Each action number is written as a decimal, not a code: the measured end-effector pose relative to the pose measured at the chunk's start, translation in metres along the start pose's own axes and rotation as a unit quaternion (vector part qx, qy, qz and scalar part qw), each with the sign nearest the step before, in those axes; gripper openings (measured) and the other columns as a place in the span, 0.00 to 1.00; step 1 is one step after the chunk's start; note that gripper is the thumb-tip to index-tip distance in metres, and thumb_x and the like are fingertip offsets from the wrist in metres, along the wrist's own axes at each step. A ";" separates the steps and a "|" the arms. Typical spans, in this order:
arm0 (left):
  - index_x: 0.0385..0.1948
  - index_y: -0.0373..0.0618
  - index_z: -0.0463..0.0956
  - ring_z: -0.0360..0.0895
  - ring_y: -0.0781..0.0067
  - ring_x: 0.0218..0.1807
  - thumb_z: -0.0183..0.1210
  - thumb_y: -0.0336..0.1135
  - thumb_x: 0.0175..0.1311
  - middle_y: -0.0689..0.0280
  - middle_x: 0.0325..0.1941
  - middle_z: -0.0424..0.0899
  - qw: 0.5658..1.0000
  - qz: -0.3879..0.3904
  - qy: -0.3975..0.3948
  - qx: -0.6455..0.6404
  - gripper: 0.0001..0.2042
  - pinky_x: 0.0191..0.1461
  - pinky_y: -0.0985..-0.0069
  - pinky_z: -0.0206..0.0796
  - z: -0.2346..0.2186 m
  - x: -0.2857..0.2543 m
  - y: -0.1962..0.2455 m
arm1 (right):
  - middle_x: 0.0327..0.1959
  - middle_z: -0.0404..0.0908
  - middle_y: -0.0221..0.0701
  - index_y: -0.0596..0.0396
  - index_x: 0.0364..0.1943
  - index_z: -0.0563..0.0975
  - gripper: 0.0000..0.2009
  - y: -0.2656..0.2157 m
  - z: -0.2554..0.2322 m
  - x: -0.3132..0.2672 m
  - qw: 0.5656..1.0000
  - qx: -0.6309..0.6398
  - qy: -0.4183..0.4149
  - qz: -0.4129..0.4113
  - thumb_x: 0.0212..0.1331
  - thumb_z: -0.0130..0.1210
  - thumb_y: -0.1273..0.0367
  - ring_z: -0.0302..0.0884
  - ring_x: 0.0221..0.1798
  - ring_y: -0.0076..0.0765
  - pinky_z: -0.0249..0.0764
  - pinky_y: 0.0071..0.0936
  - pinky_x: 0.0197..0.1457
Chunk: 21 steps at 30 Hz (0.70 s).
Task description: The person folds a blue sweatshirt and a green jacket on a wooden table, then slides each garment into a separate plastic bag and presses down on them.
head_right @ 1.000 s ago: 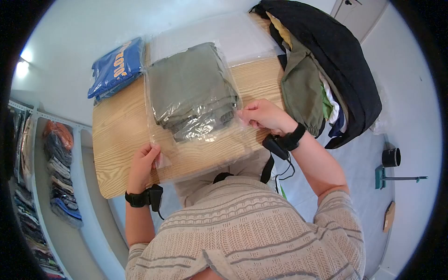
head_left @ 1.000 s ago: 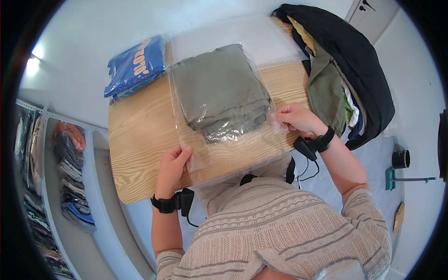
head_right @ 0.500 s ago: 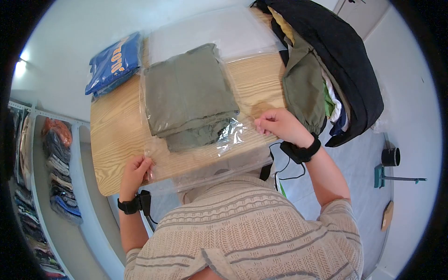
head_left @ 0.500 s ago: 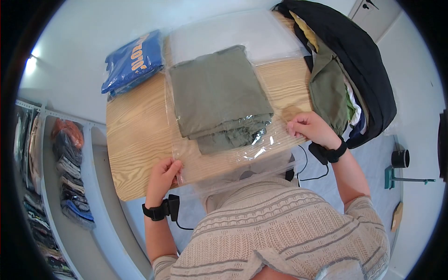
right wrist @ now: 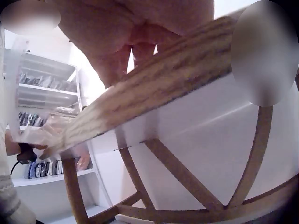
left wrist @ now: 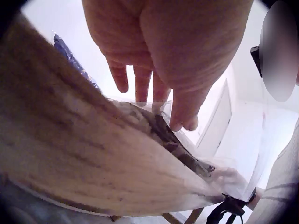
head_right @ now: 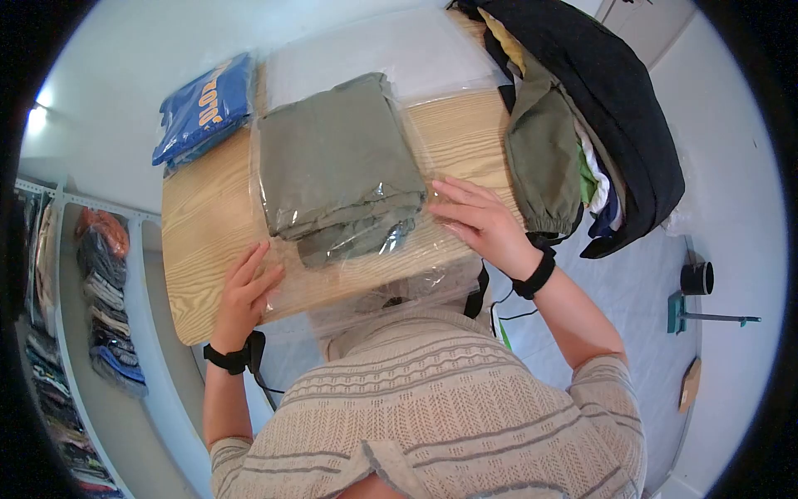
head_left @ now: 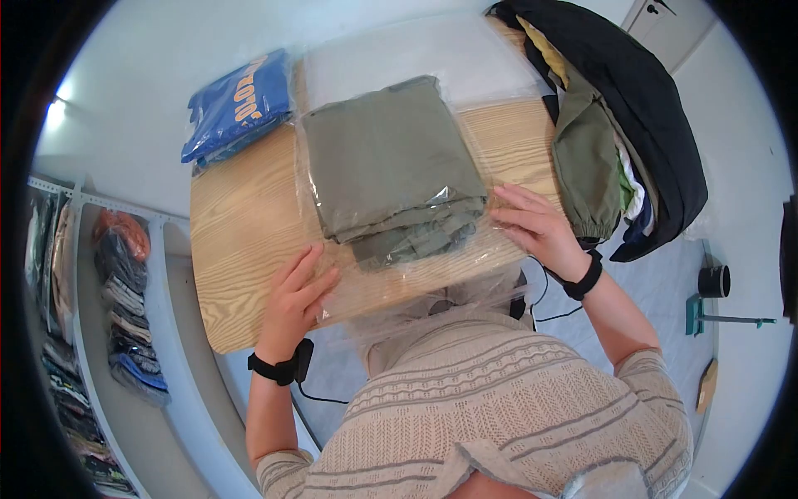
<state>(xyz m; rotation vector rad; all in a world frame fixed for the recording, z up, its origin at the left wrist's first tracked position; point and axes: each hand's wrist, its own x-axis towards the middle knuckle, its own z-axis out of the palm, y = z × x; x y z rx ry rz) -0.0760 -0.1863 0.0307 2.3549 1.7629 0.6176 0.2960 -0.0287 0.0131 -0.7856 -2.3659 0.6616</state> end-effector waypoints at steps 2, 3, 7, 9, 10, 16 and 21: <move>0.43 0.45 0.80 0.67 0.54 0.62 0.61 0.25 0.49 0.58 0.59 0.74 0.999 -0.014 0.009 -0.042 0.16 0.62 0.64 0.61 0.001 -0.002 -0.002 | 0.58 0.74 0.32 0.50 0.45 0.80 0.16 0.009 0.002 -0.002 1.000 0.004 0.004 -0.015 0.49 0.59 0.77 0.67 0.63 0.43 0.62 0.35 0.64; 0.42 0.44 0.80 0.68 0.54 0.62 0.60 0.26 0.52 0.58 0.57 0.76 0.996 -0.030 0.017 -0.083 0.14 0.62 0.64 0.61 0.002 -0.003 -0.004 | 0.55 0.76 0.31 0.50 0.43 0.81 0.14 0.014 0.001 -0.003 0.999 0.036 -0.008 -0.007 0.50 0.59 0.76 0.68 0.62 0.42 0.63 0.35 0.63; 0.43 0.41 0.80 0.70 0.55 0.60 0.57 0.29 0.58 0.57 0.55 0.78 0.977 -0.068 0.011 -0.204 0.12 0.62 0.66 0.60 0.008 -0.005 -0.017 | 0.52 0.80 0.29 0.50 0.41 0.82 0.11 0.021 0.002 -0.002 0.993 0.114 -0.026 0.018 0.52 0.59 0.74 0.71 0.58 0.39 0.63 0.34 0.61; 0.43 0.38 0.79 0.71 0.55 0.60 0.55 0.31 0.60 0.56 0.53 0.79 0.956 -0.129 0.002 -0.262 0.12 0.63 0.67 0.59 0.011 -0.003 -0.019 | 0.52 0.80 0.28 0.50 0.41 0.82 0.11 0.019 0.002 0.000 0.991 0.131 -0.033 0.021 0.52 0.60 0.73 0.70 0.58 0.39 0.63 0.34 0.62; 0.43 0.38 0.79 0.71 0.55 0.60 0.55 0.31 0.60 0.56 0.53 0.79 0.956 -0.129 0.003 -0.262 0.12 0.63 0.67 0.59 0.012 -0.004 -0.020 | 0.51 0.80 0.27 0.49 0.41 0.82 0.11 0.018 0.000 0.002 0.988 0.147 -0.038 0.025 0.51 0.60 0.72 0.70 0.58 0.39 0.62 0.34 0.62; 0.40 0.37 0.80 0.71 0.55 0.60 0.56 0.30 0.58 0.57 0.51 0.80 0.933 -0.132 0.033 -0.333 0.11 0.62 0.67 0.60 0.007 -0.007 -0.010 | 0.49 0.81 0.30 0.51 0.38 0.83 0.10 0.002 -0.005 -0.002 0.995 0.091 -0.011 -0.048 0.50 0.63 0.71 0.67 0.59 0.41 0.59 0.34 0.64; 0.34 0.37 0.81 0.75 0.56 0.50 0.55 0.32 0.59 0.59 0.43 0.82 0.976 -0.020 0.056 -0.209 0.09 0.56 0.67 0.64 -0.003 -0.003 -0.011 | 0.44 0.83 0.31 0.54 0.37 0.83 0.07 0.007 -0.002 -0.002 0.982 0.187 -0.017 -0.007 0.56 0.58 0.70 0.69 0.57 0.39 0.62 0.34 0.61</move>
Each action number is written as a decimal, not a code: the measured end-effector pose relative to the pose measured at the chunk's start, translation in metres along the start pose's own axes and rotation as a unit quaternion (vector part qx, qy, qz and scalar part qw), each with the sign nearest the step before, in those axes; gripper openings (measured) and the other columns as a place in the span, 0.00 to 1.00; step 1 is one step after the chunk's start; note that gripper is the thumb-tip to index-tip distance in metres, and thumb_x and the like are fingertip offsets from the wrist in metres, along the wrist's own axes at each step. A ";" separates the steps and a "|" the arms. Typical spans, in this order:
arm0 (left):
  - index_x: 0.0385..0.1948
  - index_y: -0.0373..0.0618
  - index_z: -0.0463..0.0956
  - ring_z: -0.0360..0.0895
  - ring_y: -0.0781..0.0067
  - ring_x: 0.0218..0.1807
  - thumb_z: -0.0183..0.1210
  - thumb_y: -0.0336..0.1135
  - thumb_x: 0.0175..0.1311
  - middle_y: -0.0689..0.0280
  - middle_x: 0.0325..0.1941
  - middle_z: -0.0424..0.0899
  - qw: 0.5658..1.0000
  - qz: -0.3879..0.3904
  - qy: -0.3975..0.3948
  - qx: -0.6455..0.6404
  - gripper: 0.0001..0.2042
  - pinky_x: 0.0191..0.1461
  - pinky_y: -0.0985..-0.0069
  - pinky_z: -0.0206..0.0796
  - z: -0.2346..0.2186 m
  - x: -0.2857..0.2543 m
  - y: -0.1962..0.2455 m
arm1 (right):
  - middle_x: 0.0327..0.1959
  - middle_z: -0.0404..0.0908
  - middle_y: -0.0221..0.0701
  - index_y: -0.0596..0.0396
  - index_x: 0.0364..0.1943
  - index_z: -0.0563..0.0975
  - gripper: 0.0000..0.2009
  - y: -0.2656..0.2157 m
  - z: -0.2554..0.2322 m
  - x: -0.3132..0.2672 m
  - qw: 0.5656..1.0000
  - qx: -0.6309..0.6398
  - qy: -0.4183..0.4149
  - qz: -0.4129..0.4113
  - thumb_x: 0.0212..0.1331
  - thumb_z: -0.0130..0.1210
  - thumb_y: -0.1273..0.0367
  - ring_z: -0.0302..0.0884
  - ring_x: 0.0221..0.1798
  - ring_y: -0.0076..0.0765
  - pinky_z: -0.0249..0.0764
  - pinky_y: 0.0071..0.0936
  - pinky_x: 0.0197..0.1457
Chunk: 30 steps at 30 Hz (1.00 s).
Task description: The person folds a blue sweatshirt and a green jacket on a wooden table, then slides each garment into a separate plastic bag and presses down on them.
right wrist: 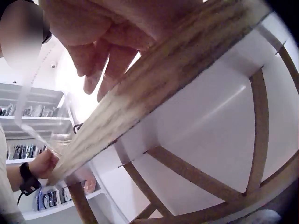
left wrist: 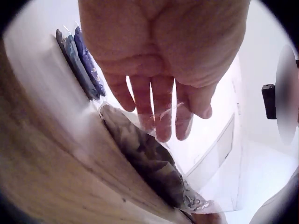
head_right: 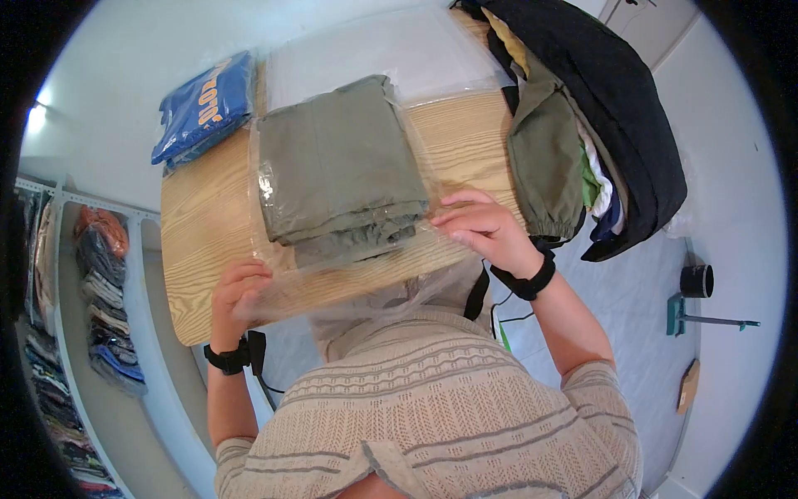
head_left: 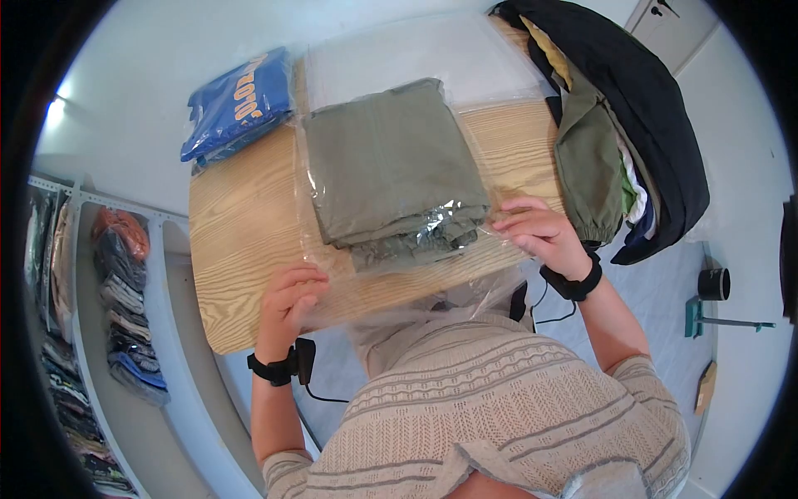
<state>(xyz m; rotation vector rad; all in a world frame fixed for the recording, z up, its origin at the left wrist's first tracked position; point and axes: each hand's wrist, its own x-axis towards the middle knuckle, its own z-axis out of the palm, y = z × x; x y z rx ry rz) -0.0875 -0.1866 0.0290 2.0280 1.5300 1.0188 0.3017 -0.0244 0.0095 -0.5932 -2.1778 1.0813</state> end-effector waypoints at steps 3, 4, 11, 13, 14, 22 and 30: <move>0.32 0.37 0.81 0.78 0.62 0.43 0.51 0.33 0.64 0.60 0.37 0.83 0.993 -0.105 0.039 -0.038 0.11 0.51 0.71 0.66 0.007 -0.002 -0.003 | 0.42 0.83 0.32 0.56 0.37 0.82 0.09 -0.002 0.007 0.001 0.996 0.059 0.028 0.055 0.61 0.53 0.68 0.71 0.55 0.37 0.64 0.32 0.59; 0.32 0.37 0.81 0.78 0.62 0.43 0.51 0.33 0.64 0.60 0.37 0.83 0.993 -0.105 0.040 -0.038 0.11 0.51 0.71 0.66 0.009 -0.001 -0.001 | 0.41 0.83 0.32 0.57 0.37 0.82 0.10 -0.003 0.009 0.001 0.992 0.080 0.042 0.084 0.64 0.50 0.68 0.72 0.53 0.37 0.65 0.31 0.57; 0.33 0.33 0.76 0.78 0.72 0.35 0.44 0.36 0.71 0.62 0.28 0.82 0.954 -0.244 0.085 -0.152 0.15 0.42 0.76 0.67 0.022 0.009 -0.003 | 0.40 0.81 0.33 0.59 0.38 0.81 0.11 0.003 0.022 -0.003 0.985 0.101 0.106 0.092 0.66 0.47 0.68 0.73 0.47 0.34 0.65 0.29 0.55; 0.33 0.33 0.75 0.78 0.72 0.35 0.44 0.35 0.71 0.62 0.28 0.82 0.955 -0.237 0.085 -0.156 0.15 0.42 0.76 0.66 0.023 0.008 -0.004 | 0.40 0.80 0.33 0.59 0.37 0.80 0.11 -0.001 0.023 -0.003 0.983 0.104 0.122 0.089 0.66 0.47 0.69 0.72 0.46 0.34 0.64 0.28 0.55; 0.33 0.33 0.76 0.78 0.73 0.35 0.44 0.35 0.71 0.62 0.28 0.82 0.957 -0.227 0.093 -0.156 0.14 0.43 0.77 0.66 0.023 0.006 -0.004 | 0.40 0.80 0.33 0.59 0.37 0.80 0.11 -0.002 0.022 -0.004 0.983 0.104 0.123 0.090 0.66 0.47 0.69 0.72 0.46 0.34 0.64 0.28 0.55; 0.34 0.34 0.77 0.72 0.78 0.36 0.47 0.36 0.70 0.69 0.29 0.78 0.952 -0.187 0.152 -0.187 0.13 0.44 0.80 0.63 0.027 -0.003 -0.003 | 0.36 0.79 0.30 0.61 0.32 0.79 0.09 0.000 0.027 -0.003 0.971 0.158 0.153 0.090 0.64 0.48 0.72 0.70 0.49 0.32 0.62 0.29 0.58; 0.33 0.36 0.78 0.66 0.83 0.30 0.49 0.35 0.68 0.73 0.24 0.72 0.924 -0.258 0.204 -0.196 0.12 0.36 0.83 0.58 0.041 0.002 -0.001 | 0.32 0.79 0.31 0.61 0.31 0.77 0.11 -0.004 0.036 0.007 0.968 0.133 0.195 0.081 0.65 0.48 0.69 0.72 0.40 0.26 0.67 0.25 0.48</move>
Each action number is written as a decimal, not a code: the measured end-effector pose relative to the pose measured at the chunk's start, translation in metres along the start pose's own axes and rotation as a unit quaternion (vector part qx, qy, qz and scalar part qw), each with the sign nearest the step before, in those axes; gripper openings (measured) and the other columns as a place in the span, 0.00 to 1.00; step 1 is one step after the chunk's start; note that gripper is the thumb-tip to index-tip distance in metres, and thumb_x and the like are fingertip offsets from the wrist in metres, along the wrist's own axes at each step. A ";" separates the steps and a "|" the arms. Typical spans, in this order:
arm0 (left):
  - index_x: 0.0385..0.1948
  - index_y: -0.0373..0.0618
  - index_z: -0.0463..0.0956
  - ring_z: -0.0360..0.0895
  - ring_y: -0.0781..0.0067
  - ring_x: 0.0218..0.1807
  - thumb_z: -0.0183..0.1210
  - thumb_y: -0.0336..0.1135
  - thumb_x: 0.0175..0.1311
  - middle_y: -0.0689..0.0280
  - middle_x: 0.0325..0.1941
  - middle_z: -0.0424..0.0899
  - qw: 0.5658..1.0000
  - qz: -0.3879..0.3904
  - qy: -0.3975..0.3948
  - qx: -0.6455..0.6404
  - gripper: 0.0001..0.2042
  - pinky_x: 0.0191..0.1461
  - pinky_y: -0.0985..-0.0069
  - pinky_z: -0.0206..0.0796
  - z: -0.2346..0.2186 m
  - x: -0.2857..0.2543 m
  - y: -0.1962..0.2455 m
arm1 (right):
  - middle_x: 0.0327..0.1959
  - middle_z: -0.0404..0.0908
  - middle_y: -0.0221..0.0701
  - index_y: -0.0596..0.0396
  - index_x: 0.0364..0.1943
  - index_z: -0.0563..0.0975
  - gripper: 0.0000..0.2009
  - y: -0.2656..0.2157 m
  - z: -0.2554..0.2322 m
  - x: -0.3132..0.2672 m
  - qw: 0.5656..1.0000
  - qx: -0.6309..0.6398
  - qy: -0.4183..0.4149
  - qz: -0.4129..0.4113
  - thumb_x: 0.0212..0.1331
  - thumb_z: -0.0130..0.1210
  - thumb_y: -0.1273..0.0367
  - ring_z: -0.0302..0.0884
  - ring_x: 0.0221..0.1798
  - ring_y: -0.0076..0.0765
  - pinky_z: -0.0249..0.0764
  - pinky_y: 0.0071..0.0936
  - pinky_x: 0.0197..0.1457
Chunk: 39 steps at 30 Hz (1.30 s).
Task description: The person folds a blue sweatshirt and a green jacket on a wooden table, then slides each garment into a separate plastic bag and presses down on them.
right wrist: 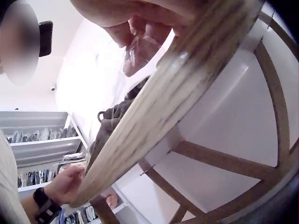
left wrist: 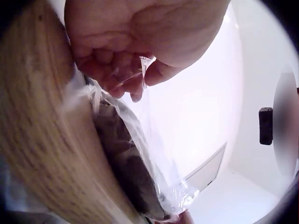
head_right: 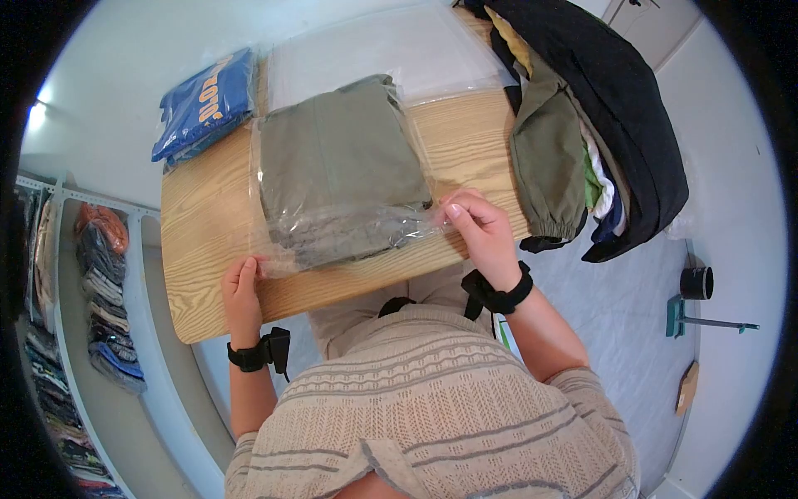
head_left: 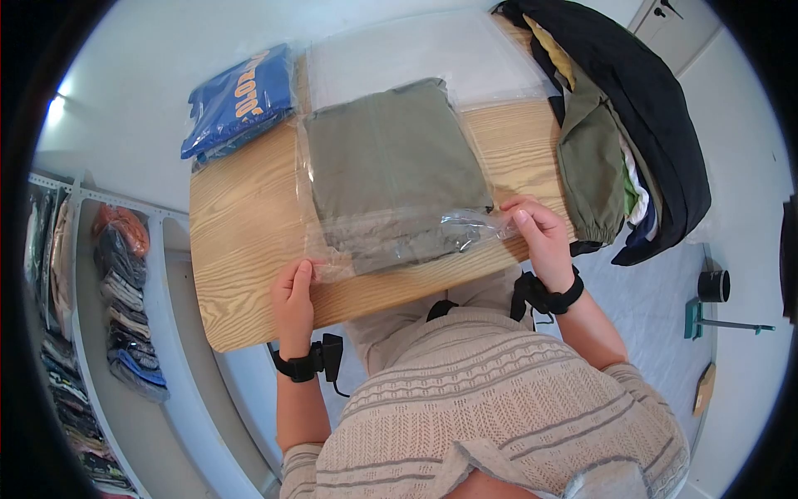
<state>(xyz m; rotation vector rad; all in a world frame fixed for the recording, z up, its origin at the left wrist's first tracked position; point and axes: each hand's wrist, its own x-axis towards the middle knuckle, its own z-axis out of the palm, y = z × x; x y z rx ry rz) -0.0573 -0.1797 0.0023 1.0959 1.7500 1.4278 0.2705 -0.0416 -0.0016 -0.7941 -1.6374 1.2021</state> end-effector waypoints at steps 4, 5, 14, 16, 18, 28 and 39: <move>0.32 0.37 0.77 0.65 0.83 0.28 0.48 0.36 0.69 0.73 0.23 0.71 1.000 -0.004 0.015 -0.017 0.13 0.34 0.83 0.57 0.005 0.000 -0.005 | 0.28 0.78 0.28 0.61 0.31 0.77 0.12 -0.005 0.012 -0.002 0.995 0.056 0.055 0.060 0.67 0.47 0.68 0.72 0.34 0.23 0.68 0.22 0.44; 0.30 0.38 0.76 0.65 0.83 0.27 0.48 0.37 0.70 0.73 0.22 0.71 0.999 0.005 0.028 -0.018 0.13 0.33 0.83 0.57 0.006 -0.001 -0.008 | 0.28 0.78 0.28 0.61 0.31 0.77 0.12 -0.006 0.015 -0.002 0.995 0.056 0.055 0.060 0.67 0.47 0.68 0.72 0.34 0.23 0.68 0.22 0.44; 0.29 0.38 0.75 0.63 0.86 0.22 0.49 0.35 0.69 0.74 0.18 0.67 0.997 -0.024 0.078 0.010 0.12 0.27 0.84 0.56 0.019 0.003 -0.002 | 0.19 0.74 0.23 0.62 0.32 0.77 0.10 -0.002 0.037 0.009 0.967 0.062 0.204 0.141 0.65 0.49 0.70 0.66 0.21 0.14 0.62 0.15 0.26; 0.29 0.38 0.75 0.63 0.86 0.21 0.49 0.34 0.69 0.74 0.17 0.67 0.994 -0.014 0.090 0.057 0.12 0.25 0.83 0.56 0.023 0.005 0.000 | 0.17 0.72 0.23 0.62 0.30 0.77 0.08 0.003 0.038 0.011 0.956 0.074 0.225 0.171 0.63 0.51 0.71 0.65 0.19 0.14 0.61 0.14 0.24; 0.28 0.37 0.76 0.63 0.84 0.17 0.49 0.34 0.68 0.71 0.16 0.68 0.992 -0.032 0.104 0.059 0.12 0.22 0.81 0.56 0.027 0.006 0.003 | 0.17 0.71 0.22 0.61 0.33 0.77 0.06 0.002 0.037 0.012 0.957 0.065 0.223 0.174 0.62 0.51 0.72 0.65 0.19 0.13 0.60 0.14 0.23; 0.26 0.36 0.75 0.66 0.78 0.15 0.49 0.32 0.67 0.66 0.12 0.70 0.984 -0.001 0.108 0.140 0.11 0.20 0.77 0.57 0.033 0.010 0.003 | 0.25 0.73 0.25 0.58 0.47 0.72 0.11 -0.013 0.024 0.015 0.958 -0.079 0.266 0.064 0.61 0.52 0.73 0.69 0.30 0.18 0.65 0.19 0.34; 0.26 0.37 0.74 0.67 0.74 0.15 0.49 0.34 0.67 0.64 0.12 0.70 0.978 0.038 0.122 0.163 0.12 0.21 0.74 0.58 0.031 0.010 0.003 | 0.61 0.69 0.33 0.48 0.43 0.79 0.14 -0.038 0.075 0.022 0.800 -0.543 -0.120 -0.225 0.49 0.56 0.72 0.58 0.68 0.41 0.48 0.55 0.68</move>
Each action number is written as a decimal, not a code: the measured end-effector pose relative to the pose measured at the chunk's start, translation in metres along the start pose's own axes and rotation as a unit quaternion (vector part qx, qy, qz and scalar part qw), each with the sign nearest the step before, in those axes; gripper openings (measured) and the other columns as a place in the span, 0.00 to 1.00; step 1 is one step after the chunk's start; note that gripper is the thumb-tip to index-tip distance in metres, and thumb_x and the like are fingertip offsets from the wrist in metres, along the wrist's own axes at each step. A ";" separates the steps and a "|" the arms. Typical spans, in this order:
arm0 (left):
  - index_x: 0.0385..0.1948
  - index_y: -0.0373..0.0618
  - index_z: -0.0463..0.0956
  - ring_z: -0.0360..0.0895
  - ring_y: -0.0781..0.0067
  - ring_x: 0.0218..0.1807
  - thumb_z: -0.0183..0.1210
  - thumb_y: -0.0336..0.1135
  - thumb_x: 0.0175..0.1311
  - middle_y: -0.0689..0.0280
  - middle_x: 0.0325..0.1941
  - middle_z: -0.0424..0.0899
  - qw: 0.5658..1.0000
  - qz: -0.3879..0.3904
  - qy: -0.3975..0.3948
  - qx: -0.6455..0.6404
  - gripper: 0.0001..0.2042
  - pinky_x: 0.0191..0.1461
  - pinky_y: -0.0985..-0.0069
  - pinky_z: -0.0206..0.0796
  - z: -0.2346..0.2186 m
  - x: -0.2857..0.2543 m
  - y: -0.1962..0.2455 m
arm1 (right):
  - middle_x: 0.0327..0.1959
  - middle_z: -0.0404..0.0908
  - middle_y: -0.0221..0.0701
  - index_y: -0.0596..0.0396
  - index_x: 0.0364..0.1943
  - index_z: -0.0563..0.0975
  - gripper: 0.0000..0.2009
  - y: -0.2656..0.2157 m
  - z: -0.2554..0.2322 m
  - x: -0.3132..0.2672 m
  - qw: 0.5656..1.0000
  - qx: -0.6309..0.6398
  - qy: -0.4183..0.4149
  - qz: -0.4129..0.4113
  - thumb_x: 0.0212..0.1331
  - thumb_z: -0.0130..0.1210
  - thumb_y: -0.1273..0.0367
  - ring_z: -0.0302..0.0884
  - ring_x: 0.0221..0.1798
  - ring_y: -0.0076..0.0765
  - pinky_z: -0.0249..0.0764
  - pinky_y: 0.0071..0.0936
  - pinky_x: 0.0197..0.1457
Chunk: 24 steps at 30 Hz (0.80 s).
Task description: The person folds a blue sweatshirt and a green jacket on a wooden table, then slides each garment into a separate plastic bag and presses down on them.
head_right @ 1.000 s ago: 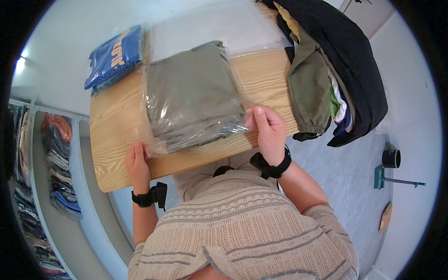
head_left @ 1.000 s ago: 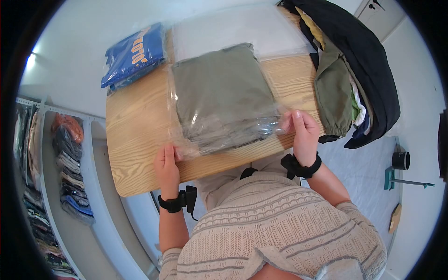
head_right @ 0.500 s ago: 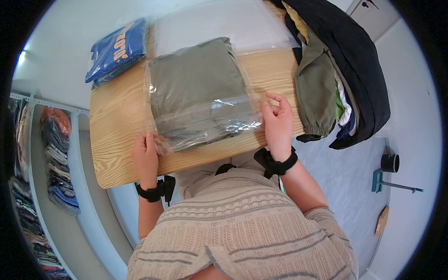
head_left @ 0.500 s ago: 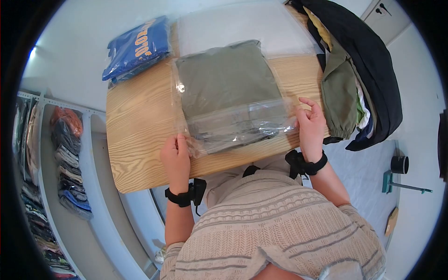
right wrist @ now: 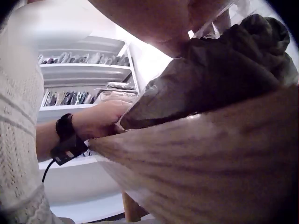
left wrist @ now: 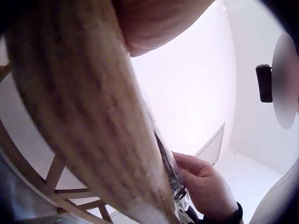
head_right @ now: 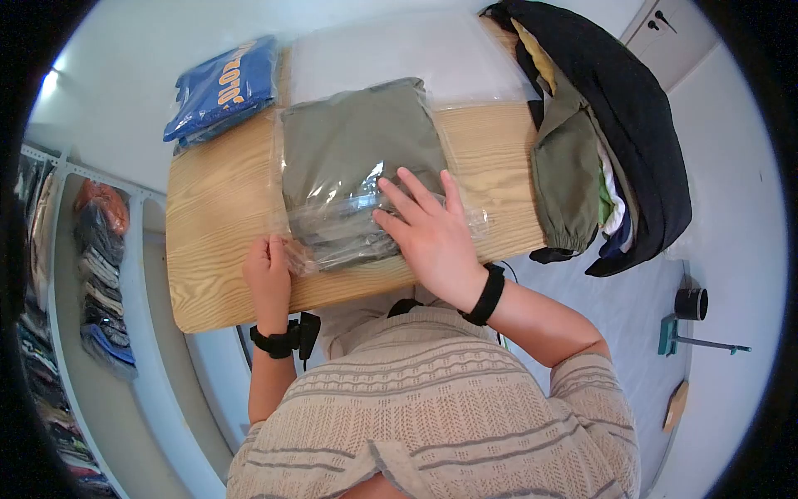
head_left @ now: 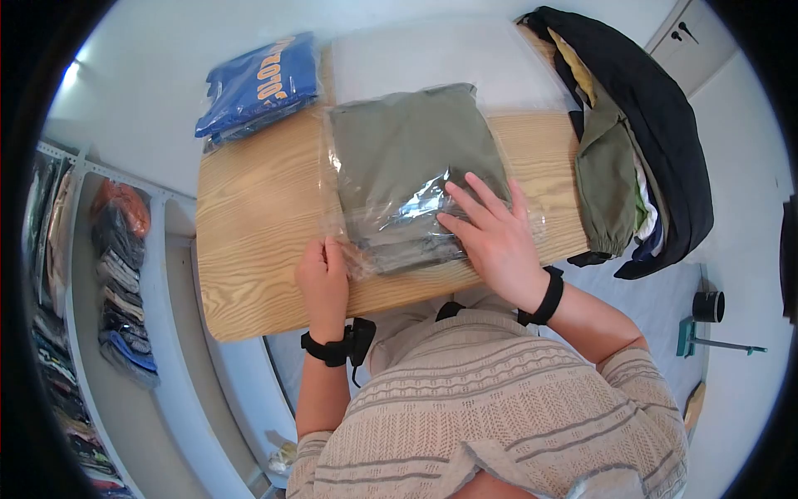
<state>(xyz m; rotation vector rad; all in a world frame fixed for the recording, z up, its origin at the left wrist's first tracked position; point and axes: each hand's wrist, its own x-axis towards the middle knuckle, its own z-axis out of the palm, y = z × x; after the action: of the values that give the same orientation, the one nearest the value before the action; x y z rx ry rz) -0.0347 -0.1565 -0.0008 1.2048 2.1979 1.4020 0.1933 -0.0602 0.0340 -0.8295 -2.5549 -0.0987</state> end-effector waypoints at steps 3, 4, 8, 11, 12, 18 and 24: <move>0.24 0.37 0.74 0.66 0.74 0.14 0.49 0.34 0.67 0.64 0.11 0.70 1.000 0.001 0.002 -0.012 0.12 0.21 0.75 0.59 0.002 0.001 -0.010 | 0.62 0.67 0.34 0.43 0.47 0.78 0.16 0.007 0.007 0.004 0.999 0.015 -0.045 0.023 0.52 0.55 0.70 0.57 0.69 0.42 0.47 0.57 0.68; 0.24 0.37 0.74 0.66 0.74 0.14 0.49 0.34 0.67 0.64 0.11 0.70 1.000 0.002 0.003 -0.012 0.12 0.21 0.75 0.59 0.000 0.002 -0.009 | 0.63 0.66 0.35 0.41 0.50 0.77 0.17 0.008 0.006 0.005 0.998 0.019 -0.046 0.043 0.54 0.55 0.69 0.55 0.69 0.42 0.47 0.56 0.69; 0.34 0.37 0.75 0.73 0.71 0.25 0.52 0.34 0.65 0.59 0.25 0.77 0.994 -0.059 -0.046 -0.085 0.09 0.30 0.75 0.65 -0.012 0.004 -0.012 | 0.64 0.64 0.36 0.37 0.55 0.73 0.19 0.010 0.004 0.003 0.996 0.023 -0.064 0.064 0.58 0.53 0.67 0.54 0.70 0.43 0.47 0.56 0.68; 0.45 0.38 0.73 0.75 0.63 0.41 0.54 0.33 0.63 0.55 0.41 0.77 0.994 0.104 0.040 0.011 0.12 0.46 0.70 0.66 -0.031 -0.007 0.030 | 0.64 0.64 0.36 0.37 0.56 0.73 0.19 0.015 0.007 0.001 0.995 0.038 -0.067 0.061 0.58 0.53 0.67 0.54 0.70 0.43 0.47 0.56 0.68; 0.51 0.39 0.71 0.73 0.59 0.51 0.54 0.32 0.63 0.54 0.50 0.75 0.945 0.251 0.118 0.170 0.15 0.55 0.66 0.64 -0.037 -0.012 0.052 | 0.64 0.64 0.36 0.37 0.56 0.73 0.19 0.015 0.006 0.002 0.995 0.039 -0.066 0.062 0.58 0.53 0.67 0.54 0.70 0.43 0.47 0.56 0.68; 0.59 0.42 0.64 0.56 0.52 0.68 0.49 0.32 0.65 0.56 0.67 0.62 0.869 0.367 -0.257 0.213 0.20 0.69 0.59 0.50 0.004 0.008 0.069 | 0.65 0.62 0.39 0.37 0.57 0.72 0.20 0.018 0.003 0.004 0.995 0.035 -0.081 0.050 0.58 0.53 0.66 0.53 0.70 0.45 0.46 0.57 0.68; 0.61 0.42 0.63 0.55 0.51 0.70 0.49 0.35 0.66 0.56 0.67 0.61 0.876 0.329 -0.210 0.284 0.22 0.70 0.58 0.49 0.025 0.012 0.040 | 0.53 0.75 0.40 0.56 0.55 0.71 0.25 0.052 -0.038 -0.010 0.943 0.278 0.077 0.169 0.51 0.63 0.70 0.70 0.58 0.45 0.65 0.30 0.60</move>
<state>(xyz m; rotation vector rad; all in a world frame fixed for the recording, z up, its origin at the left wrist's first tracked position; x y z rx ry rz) -0.0071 -0.1241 0.0229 2.3679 1.9989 0.5201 0.2452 -0.0309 0.0603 -0.9594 -2.0881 0.6105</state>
